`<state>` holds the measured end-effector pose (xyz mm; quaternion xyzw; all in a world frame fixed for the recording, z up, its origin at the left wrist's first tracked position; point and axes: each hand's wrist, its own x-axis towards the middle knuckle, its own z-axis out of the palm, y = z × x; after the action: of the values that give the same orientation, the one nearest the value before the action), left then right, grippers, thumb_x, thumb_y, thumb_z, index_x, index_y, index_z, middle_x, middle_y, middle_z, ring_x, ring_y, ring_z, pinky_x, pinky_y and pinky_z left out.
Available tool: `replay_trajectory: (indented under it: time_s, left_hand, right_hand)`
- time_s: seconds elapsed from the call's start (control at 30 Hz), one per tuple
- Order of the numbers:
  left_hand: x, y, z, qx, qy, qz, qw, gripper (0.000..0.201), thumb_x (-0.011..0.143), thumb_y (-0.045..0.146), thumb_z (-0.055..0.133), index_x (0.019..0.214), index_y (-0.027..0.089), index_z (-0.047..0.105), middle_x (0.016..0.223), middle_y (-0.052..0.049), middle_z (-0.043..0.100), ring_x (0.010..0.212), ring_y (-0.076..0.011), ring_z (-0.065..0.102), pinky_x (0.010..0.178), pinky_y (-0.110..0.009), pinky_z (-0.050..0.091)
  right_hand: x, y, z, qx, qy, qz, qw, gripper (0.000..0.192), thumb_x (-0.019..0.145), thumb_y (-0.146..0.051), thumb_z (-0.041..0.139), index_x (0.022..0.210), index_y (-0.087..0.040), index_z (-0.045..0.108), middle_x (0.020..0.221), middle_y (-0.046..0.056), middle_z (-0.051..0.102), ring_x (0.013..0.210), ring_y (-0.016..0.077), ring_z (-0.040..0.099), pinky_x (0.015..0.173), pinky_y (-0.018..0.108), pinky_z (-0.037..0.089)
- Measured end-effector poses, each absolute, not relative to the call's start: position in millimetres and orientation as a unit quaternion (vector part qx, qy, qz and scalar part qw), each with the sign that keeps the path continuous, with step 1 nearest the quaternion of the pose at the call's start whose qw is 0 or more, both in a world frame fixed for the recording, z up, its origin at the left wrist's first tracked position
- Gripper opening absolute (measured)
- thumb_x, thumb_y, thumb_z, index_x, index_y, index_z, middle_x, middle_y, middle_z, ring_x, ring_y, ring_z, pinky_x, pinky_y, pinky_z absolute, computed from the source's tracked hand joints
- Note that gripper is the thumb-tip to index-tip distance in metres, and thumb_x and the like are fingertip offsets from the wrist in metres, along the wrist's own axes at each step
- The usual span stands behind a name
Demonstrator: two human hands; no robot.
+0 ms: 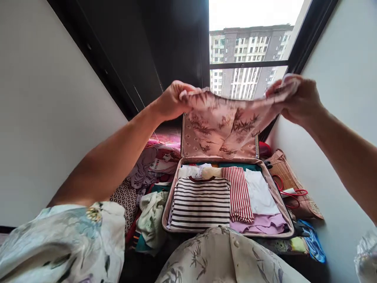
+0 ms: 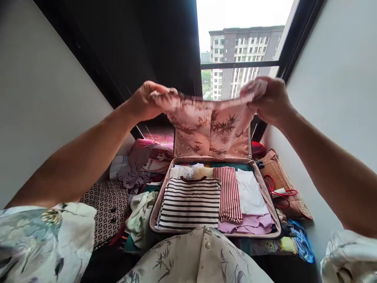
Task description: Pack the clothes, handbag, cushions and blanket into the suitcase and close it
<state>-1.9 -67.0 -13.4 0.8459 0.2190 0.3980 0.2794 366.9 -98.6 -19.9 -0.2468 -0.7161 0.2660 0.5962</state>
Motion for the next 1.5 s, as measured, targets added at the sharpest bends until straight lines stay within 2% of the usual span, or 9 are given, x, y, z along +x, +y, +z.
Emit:
replay_trajectory:
  time_s: [0.17,0.37,0.57,0.87,0.97,1.07,1.2,1.4,1.5]
  left_hand:
    - [-22.5,-167.3,-131.7,0.881,0.124,0.255,0.378,0.039,0.085,0.016,0.075,0.059,0.016,0.046,0.105,-0.010,0.079,0.090,-0.0174,0.073,0.078,-0.026,0.056]
    - [-33.2,-267.8,-296.7,0.778,0.231,0.235,0.534,0.030,0.076,0.009,0.066,0.060,0.018,0.043,0.104,-0.011,0.081,0.090,-0.0197,0.075,0.077,-0.026,0.054]
    - [-38.5,-313.7,-342.6,0.710,0.287,0.225,0.603,0.034,0.081,0.015,0.067,0.059,0.018,0.041,0.106,-0.012,0.080,0.094,-0.0207,0.074,0.080,-0.028,0.051]
    - [-39.9,-316.0,-345.7,0.647,0.280,0.179,0.686,0.041,0.079,0.023,0.075,0.060,0.018,0.039,0.105,-0.013,0.078,0.093,-0.0232,0.072,0.080,-0.031,0.051]
    - [-36.4,-286.6,-334.8,0.654,0.294,0.184,0.673,0.044,0.081,0.031,0.078,0.061,0.018,0.042,0.090,-0.009,0.073,0.080,-0.0191,0.065,0.074,-0.028,0.049]
    - [-30.1,-253.1,-315.5,0.684,0.281,0.182,0.648,0.041,0.091,0.043,0.072,0.066,0.016,0.054,0.079,-0.006,0.066,0.072,-0.0163,0.059,0.072,-0.027,0.047]
    - [-30.1,-215.7,-273.1,0.777,0.262,0.194,0.539,0.041,0.095,0.044,0.070,0.066,0.016,0.058,0.087,-0.011,0.072,0.079,-0.0185,0.066,0.075,-0.027,0.052]
    - [-39.3,-157.3,-149.8,0.805,0.320,0.389,0.314,0.029,0.088,0.043,0.082,0.082,0.016,0.074,0.111,-0.011,0.077,0.093,-0.0185,0.072,0.076,-0.027,0.056]
    - [-41.7,-145.7,-78.3,0.809,0.357,0.385,0.264,0.037,0.081,0.046,0.089,0.078,0.014,0.071,0.078,0.000,0.067,0.074,-0.0107,0.063,0.067,-0.022,0.051]
  right_hand:
    - [362.5,-195.3,-135.9,-0.230,-0.789,0.326,0.466,0.037,0.084,-0.016,0.080,0.063,-0.019,0.049,0.086,0.005,0.070,0.068,0.0130,0.064,0.058,0.028,0.052]
    - [347.6,-283.5,-276.3,-0.326,-0.753,0.439,0.365,0.030,0.083,-0.007,0.061,0.065,-0.020,0.041,0.083,0.005,0.067,0.071,0.0132,0.060,0.062,0.024,0.045]
    - [341.5,-313.4,-318.4,-0.356,-0.684,0.570,0.283,0.023,0.073,-0.003,0.053,0.068,-0.021,0.039,0.086,0.004,0.066,0.077,0.0140,0.059,0.067,0.025,0.044]
    - [340.1,-309.3,-323.9,-0.377,-0.608,0.662,0.224,0.028,0.079,-0.017,0.066,0.065,-0.020,0.041,0.086,0.007,0.069,0.075,0.0150,0.057,0.067,0.027,0.043]
    - [338.2,-279.9,-316.6,-0.404,-0.561,0.676,0.256,0.032,0.075,-0.022,0.075,0.067,-0.020,0.044,0.088,0.006,0.070,0.074,0.0143,0.057,0.065,0.026,0.044]
    - [335.7,-249.1,-300.7,-0.416,-0.572,0.653,0.273,0.037,0.073,-0.027,0.080,0.066,-0.020,0.044,0.089,0.006,0.069,0.076,0.0147,0.059,0.065,0.026,0.046]
    - [345.1,-220.6,-259.3,-0.417,-0.670,0.545,0.284,0.036,0.079,-0.034,0.080,0.066,-0.021,0.049,0.086,0.006,0.071,0.076,0.0160,0.062,0.064,0.027,0.049]
    - [383.7,-192.0,-149.6,-0.466,-0.737,0.251,0.420,0.028,0.078,-0.042,0.086,0.078,-0.021,0.067,0.093,0.006,0.076,0.069,0.0140,0.065,0.056,0.025,0.049]
    - [413.7,-187.0,-97.7,-0.493,-0.715,0.156,0.471,0.029,0.079,-0.046,0.088,0.079,-0.022,0.072,0.060,0.000,0.063,0.048,0.0091,0.051,0.041,0.024,0.036]
